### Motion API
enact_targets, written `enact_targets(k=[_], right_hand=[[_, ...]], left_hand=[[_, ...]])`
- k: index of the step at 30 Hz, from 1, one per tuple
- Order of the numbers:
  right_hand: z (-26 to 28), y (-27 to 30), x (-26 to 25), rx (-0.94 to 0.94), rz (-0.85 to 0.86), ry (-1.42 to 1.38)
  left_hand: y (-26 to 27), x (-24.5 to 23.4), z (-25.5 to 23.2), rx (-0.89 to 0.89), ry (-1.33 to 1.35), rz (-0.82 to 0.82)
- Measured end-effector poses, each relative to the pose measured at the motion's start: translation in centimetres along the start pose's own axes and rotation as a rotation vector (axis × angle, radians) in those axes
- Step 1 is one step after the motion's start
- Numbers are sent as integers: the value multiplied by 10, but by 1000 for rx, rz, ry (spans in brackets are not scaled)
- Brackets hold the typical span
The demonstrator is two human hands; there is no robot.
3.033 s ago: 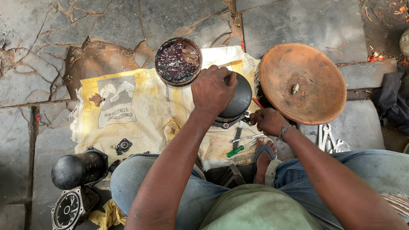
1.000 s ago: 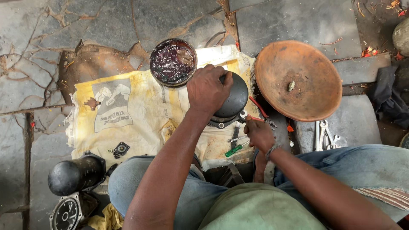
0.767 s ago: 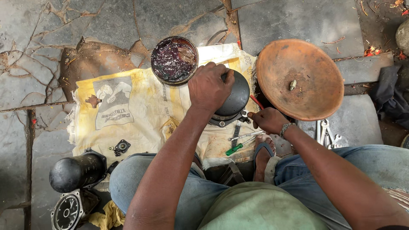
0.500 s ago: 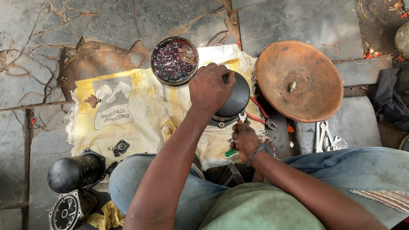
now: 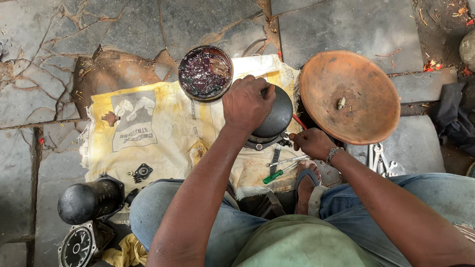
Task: The person cleans and reassembles small mechanical components, applying grease from a container and fitting a black cylindrical housing onto a base.
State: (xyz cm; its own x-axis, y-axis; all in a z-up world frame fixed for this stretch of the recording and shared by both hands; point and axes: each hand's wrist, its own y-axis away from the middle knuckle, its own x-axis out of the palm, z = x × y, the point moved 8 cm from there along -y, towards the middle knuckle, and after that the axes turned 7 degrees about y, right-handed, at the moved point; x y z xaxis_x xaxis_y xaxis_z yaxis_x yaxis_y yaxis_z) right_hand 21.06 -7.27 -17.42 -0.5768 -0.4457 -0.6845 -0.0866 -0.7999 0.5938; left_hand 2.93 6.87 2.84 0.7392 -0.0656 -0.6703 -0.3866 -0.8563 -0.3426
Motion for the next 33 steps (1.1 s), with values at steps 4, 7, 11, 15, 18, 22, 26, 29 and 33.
enact_targets(k=[4,7,11,15,18,22,26,29,33], right_hand=[[-3,9,32,195,-28,-250],[9,31,94,531,-169,-892],[39,44,112,416,-215,-1378],[17,47,56,407,-172,-720],[10,33,24,243,-28,-329],[1,11,12,168,215,-303],[-1,17,32,208,52,-542],[10,44,96,549,-155,-1058],[36,55,116,472,-189,-1344]], left_hand=[[2,3,3,-21,-4,25],[1,4,3,-6,6,1],[-1,5,3,-18,9,20],[-1,8,6,-41,6,47],[2,7,6,-44,2,44],[-3,6,3,-26,-3,45],[-1,9,8,-72,19,76],[-3,11,7,-48,-14,75],[-6,9,3,-24,0,70]])
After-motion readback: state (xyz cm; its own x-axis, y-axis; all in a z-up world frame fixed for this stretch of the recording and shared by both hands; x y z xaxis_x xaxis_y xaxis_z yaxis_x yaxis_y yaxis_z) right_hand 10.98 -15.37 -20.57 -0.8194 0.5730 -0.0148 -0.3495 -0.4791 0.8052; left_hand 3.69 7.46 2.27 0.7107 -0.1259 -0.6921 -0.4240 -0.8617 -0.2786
